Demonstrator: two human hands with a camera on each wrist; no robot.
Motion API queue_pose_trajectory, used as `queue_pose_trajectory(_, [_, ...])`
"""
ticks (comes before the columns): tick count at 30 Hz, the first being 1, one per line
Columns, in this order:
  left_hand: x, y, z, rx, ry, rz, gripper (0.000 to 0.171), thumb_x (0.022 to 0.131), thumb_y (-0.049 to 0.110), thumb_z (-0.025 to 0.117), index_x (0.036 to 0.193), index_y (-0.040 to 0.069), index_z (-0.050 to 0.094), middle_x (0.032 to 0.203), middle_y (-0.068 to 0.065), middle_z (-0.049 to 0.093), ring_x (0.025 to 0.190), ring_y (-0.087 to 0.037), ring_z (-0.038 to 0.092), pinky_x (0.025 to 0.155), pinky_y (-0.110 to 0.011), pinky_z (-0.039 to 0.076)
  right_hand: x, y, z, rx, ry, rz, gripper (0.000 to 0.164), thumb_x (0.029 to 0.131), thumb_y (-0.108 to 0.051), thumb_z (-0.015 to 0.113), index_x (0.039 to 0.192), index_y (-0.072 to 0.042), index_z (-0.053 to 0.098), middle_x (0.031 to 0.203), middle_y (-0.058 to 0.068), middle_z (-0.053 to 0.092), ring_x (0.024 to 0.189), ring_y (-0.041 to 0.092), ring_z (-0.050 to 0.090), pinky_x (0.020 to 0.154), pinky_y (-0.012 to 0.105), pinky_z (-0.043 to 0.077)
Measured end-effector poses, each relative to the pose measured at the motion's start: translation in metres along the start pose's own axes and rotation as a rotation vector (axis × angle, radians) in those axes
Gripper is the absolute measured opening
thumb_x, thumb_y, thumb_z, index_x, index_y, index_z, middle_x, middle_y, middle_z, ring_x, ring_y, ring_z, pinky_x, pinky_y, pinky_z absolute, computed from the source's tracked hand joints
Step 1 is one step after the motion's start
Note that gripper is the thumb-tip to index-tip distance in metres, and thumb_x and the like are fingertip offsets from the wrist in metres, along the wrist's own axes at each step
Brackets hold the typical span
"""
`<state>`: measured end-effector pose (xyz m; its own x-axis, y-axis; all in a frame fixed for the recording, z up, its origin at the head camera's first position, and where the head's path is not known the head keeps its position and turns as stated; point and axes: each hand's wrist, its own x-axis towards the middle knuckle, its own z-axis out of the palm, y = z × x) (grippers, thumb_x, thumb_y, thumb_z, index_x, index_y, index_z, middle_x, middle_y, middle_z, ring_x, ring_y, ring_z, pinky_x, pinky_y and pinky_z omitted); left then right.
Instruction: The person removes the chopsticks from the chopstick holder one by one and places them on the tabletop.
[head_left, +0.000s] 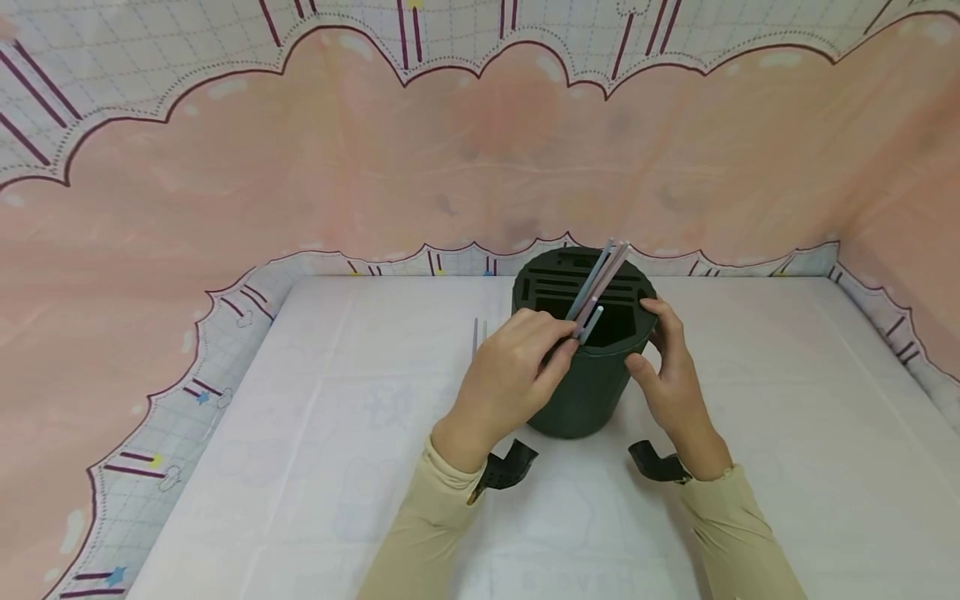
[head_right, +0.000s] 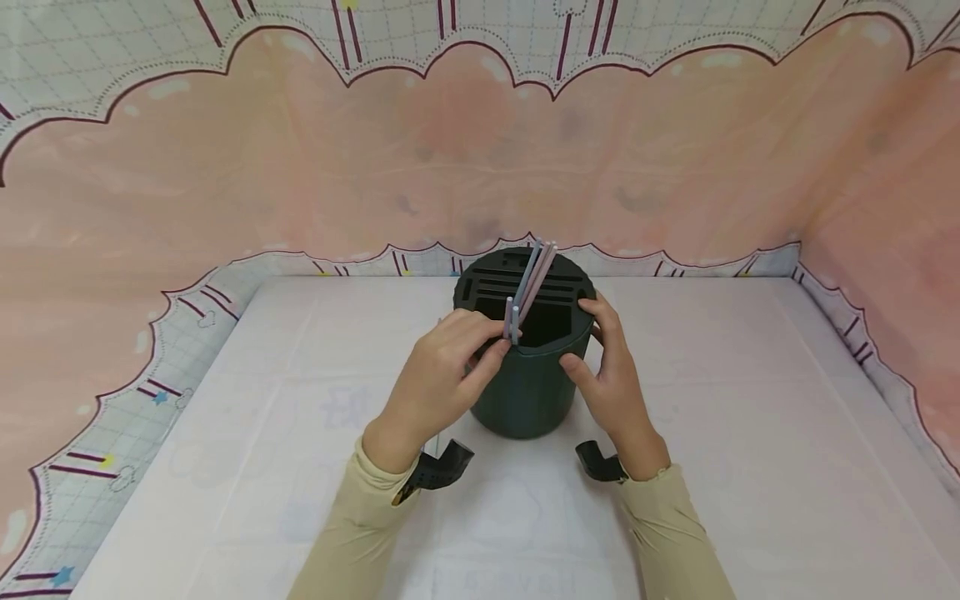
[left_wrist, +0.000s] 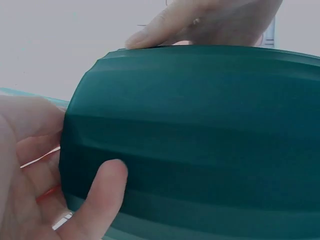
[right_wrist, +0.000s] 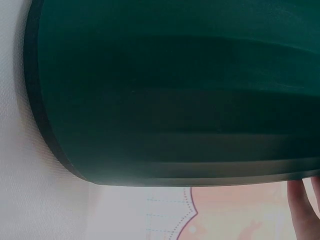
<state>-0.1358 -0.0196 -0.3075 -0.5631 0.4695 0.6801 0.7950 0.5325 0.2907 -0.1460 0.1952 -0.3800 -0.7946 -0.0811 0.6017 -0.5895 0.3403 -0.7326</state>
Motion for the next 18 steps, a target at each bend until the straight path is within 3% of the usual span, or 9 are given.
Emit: queue_pose_trajectory(18, [-0.0001, 0.001, 0.0016, -0.276, 0.127, -0.034, 0.017, 0.092, 0.017, 0.049, 0.103, 0.008, 0.059, 0.091, 0.003, 0.056, 0.058, 0.004, 0.045, 0.054, -0.009, 0.039, -0.002, 0.0005, -0.0011, 0.011, 0.003, 0.022, 0.072, 0.082, -0.052, 0.053, 0.135, -0.009, 0.03, 0.141, 0.006, 0.029, 0.127, 0.022, 0.029, 0.101, 0.048, 0.024])
